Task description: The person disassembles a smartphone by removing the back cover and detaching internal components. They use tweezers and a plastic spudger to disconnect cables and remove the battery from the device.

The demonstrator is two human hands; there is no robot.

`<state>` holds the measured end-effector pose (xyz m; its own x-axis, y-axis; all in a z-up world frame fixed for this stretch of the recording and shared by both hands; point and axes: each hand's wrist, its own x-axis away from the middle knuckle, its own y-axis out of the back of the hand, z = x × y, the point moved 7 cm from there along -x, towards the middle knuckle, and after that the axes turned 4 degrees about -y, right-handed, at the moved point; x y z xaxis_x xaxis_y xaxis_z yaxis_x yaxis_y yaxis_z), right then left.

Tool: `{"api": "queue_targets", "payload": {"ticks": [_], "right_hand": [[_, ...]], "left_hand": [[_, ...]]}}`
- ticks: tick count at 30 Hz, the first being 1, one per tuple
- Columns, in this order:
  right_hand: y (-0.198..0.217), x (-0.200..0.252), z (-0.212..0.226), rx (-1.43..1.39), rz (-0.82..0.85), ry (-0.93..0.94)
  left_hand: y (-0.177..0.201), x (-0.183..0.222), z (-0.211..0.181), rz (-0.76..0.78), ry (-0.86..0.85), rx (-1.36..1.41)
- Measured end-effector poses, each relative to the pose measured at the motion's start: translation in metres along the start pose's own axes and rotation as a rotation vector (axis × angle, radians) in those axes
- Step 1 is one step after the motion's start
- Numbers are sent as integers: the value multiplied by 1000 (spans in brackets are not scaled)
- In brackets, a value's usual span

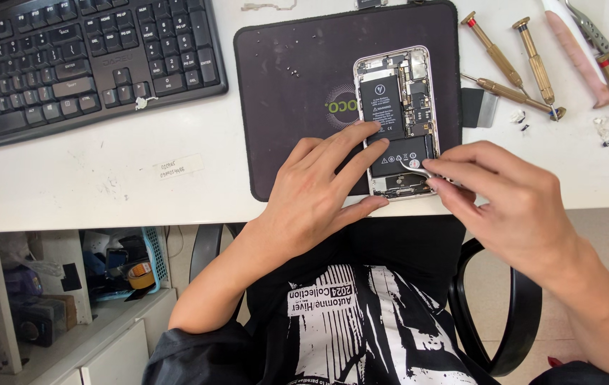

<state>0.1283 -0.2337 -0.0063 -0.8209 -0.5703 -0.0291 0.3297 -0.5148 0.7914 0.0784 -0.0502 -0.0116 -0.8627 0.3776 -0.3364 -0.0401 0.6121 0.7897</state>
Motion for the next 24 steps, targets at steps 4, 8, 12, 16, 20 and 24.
{"api": "queue_targets", "payload": {"ticks": [4,8,12,16,20,24], "right_hand": [[3,-3,-3,-41,-1,-18],[3,-4,-4,-103,-3,-58],[4,-3,-4,-157,-20,-86],[3,-2,-8,-178,3,-146],[1,-3,-14,-311,22,-196],[-3,-3,-21,-356,54,-281]], "left_hand": [[1,-3,-1,17,1,-10],[4,-6,-2,32,1,-29],[6,-8,-2,56,7,-48],[6,-10,-3,51,7,-56],[6,-10,-3,49,8,-59],[8,-11,-2,68,2,-54]]}}
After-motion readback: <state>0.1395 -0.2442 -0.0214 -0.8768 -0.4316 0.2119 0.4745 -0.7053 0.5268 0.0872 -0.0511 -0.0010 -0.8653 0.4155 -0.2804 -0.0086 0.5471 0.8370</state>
